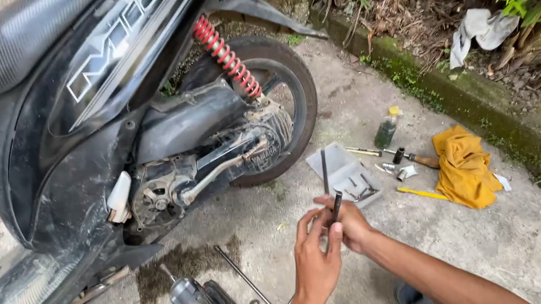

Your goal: Removing the CVT cover from a motorcycle using a T-handle wrench and an electric impact driver

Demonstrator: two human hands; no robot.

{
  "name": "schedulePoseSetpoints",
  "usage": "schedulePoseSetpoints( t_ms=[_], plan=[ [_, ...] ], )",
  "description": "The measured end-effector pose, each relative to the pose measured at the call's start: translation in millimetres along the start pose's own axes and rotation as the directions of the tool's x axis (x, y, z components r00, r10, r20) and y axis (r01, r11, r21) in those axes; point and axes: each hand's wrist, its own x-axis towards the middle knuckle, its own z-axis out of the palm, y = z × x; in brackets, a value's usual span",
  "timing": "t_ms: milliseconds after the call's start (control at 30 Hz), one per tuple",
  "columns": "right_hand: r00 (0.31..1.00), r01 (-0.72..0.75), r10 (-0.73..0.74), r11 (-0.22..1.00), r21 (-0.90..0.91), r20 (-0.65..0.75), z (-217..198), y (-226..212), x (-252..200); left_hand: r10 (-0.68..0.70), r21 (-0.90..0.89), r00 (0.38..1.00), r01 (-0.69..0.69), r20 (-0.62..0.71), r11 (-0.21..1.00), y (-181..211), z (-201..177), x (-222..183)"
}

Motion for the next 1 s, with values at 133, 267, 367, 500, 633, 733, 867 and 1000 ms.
schedulePoseSetpoints(
  t_ms=[133, 267, 367, 500, 633, 733, 867, 1000],
  plan=[
    [0.998, 0.029, -0.039, 0.984, 0.176, 0.051, -30.9, -26.2, 47.6, -0.009, 0.041, 0.998, 0.011, -0.061, 0.999, -8.8, -13.0, 30.3],
    [1.000, -0.021, 0.021, 0.998, 0.055, 0.010, -37.7, -39.1, 55.9, -0.249, 0.034, 0.967, 0.250, -0.051, 0.968, -38.5, -17.9, 36.1],
    [0.999, -0.033, 0.033, 0.999, 0.001, -0.012, -34.9, -33.7, 52.7, -0.310, 0.006, 0.950, 0.311, -0.043, 0.951, -58.0, -19.2, 24.8],
    [0.999, 0.014, -0.015, 0.999, -0.041, -0.034, -22.5, -41.4, 55.5, -0.342, 0.056, 0.940, 0.341, 0.005, 0.938, -75.0, -27.5, 33.1],
    [0.999, 0.029, -0.029, 1.000, 0.008, -0.021, -17.1, -53.1, 73.1, -0.333, 0.051, 0.942, 0.335, -0.046, 0.941, -82.6, -24.7, 65.0],
    [0.999, 0.035, -0.035, 0.995, 0.095, 0.001, -13.4, -72.4, 84.6, -0.377, 0.012, 0.926, 0.378, -0.031, 0.926, -86.6, -12.1, 97.6],
    [0.997, 0.016, -0.023, 0.994, 0.105, 0.069, -27.0, -95.6, 93.4, -0.392, -0.038, 0.920, 0.391, 0.005, 0.919, -99.7, 8.4, 144.5],
    [0.992, -0.041, 0.029, 0.994, 0.096, 0.121, -56.9, -100.6, 102.3, -0.541, -0.400, 0.840, 0.510, 0.041, 0.762, -139.1, 55.1, 193.5]
  ],
)
